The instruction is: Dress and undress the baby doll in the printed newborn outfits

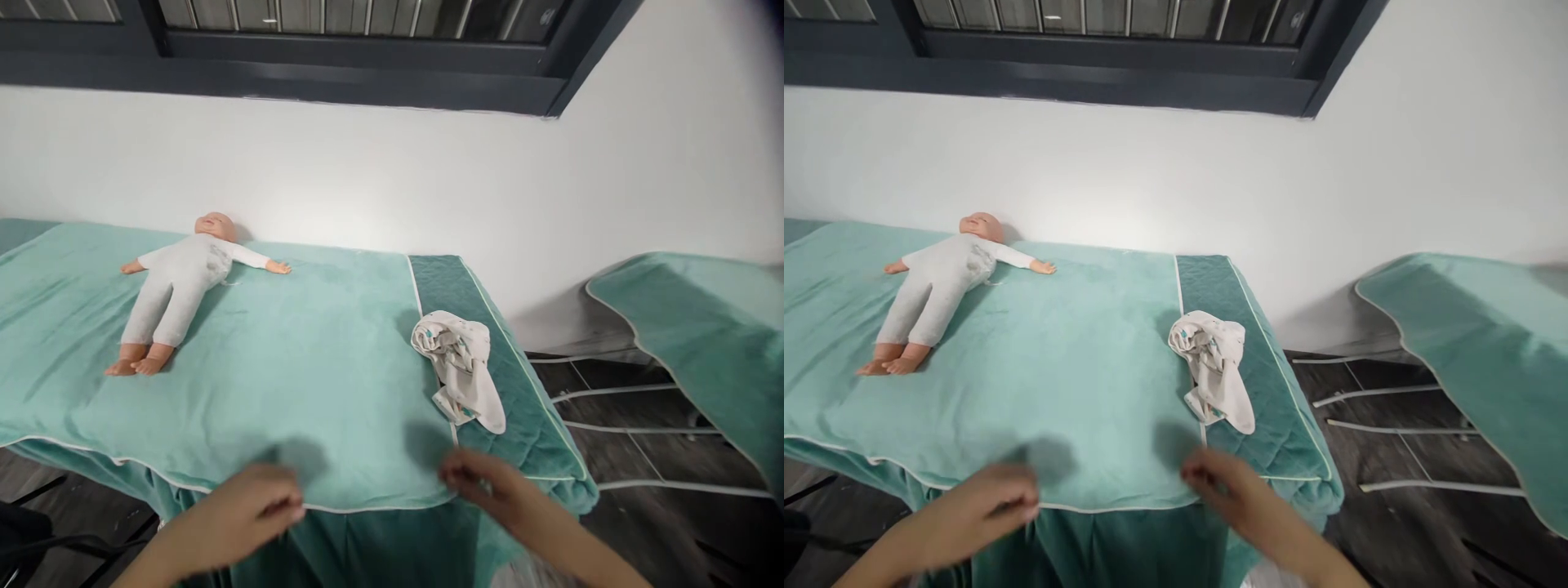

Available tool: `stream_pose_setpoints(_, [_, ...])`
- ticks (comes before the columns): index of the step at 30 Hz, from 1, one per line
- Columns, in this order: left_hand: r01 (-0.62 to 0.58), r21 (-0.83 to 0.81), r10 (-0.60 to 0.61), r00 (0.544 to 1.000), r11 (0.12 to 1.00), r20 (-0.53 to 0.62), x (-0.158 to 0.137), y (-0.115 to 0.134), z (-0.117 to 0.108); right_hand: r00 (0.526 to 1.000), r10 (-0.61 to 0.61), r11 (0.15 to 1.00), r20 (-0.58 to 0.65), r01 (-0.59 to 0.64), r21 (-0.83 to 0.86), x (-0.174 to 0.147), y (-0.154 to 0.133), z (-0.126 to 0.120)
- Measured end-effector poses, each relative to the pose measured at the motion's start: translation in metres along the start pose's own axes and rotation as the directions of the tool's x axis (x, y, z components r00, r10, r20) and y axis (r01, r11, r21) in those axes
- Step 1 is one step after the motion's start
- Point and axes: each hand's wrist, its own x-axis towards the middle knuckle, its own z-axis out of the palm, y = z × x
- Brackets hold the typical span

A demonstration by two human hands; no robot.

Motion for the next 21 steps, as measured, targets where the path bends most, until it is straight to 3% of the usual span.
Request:
stream_pose_setpoints(2, [-0.053, -0.154, 0.032, 0.99, 0.987, -0.141, 0.064, 0.012, -0.011, 0.988, -0.063, 0.99, -0.143, 0.044, -0.134, 0.045, 0.014, -0.012])
stream_pose_setpoints(3, [-0.107, -0.229, 0.052, 0.971, 0.967, -0.234, 0.099, 0.017, -0.012, 0.953, -0.108, 0.968, -0.285, 0.035, -0.249, 0.066, 0.021, -0.015])
stream_pose_setpoints(6, [-0.252, -0.346, 0.106, 0.916, 0.904, -0.388, 0.2, 0.031, -0.007, 0.81, -0.173, 0.827, -0.56, -0.19, -0.529, 0.116, 0.039, -0.018])
stream_pose_setpoints(8, [-0.27, -0.361, 0.105, 0.903, 0.893, -0.416, 0.256, 0.038, 0.001, 0.762, -0.113, 0.74, -0.637, -0.364, -0.566, 0.137, 0.05, -0.017])
stream_pose_setpoints(10, [-0.272, -0.327, 0.119, 0.9, 0.905, -0.419, 0.297, 0.044, 0.008, 0.746, -0.056, 0.676, -0.663, -0.461, -0.576, 0.152, 0.06, -0.019])
stream_pose_setpoints(13, [-0.341, -0.336, 0.21, 0.905, 0.878, -0.371, 0.326, 0.049, 0.014, 0.786, -0.071, 0.684, -0.614, -0.41, -0.604, 0.165, 0.067, -0.023])
stream_pose_setpoints(16, [-0.454, -0.462, 0.252, 0.865, 0.762, -0.435, 0.325, 0.049, 0.008, 0.795, -0.175, 0.852, -0.581, -0.174, -0.494, 0.18, 0.056, -0.022])
stream_pose_setpoints(18, [-0.502, -0.527, 0.177, 0.817, 0.686, -0.548, 0.316, 0.047, -0.006, 0.771, -0.21, 0.952, -0.602, 0.021, -0.305, 0.195, 0.039, -0.015])
stream_pose_setpoints(21, [-0.542, -0.602, 0.028, 0.756, 0.586, -0.654, 0.3, 0.037, -0.039, 0.773, -0.232, 0.962, -0.59, 0.271, -0.023, 0.227, 0.006, 0.0])
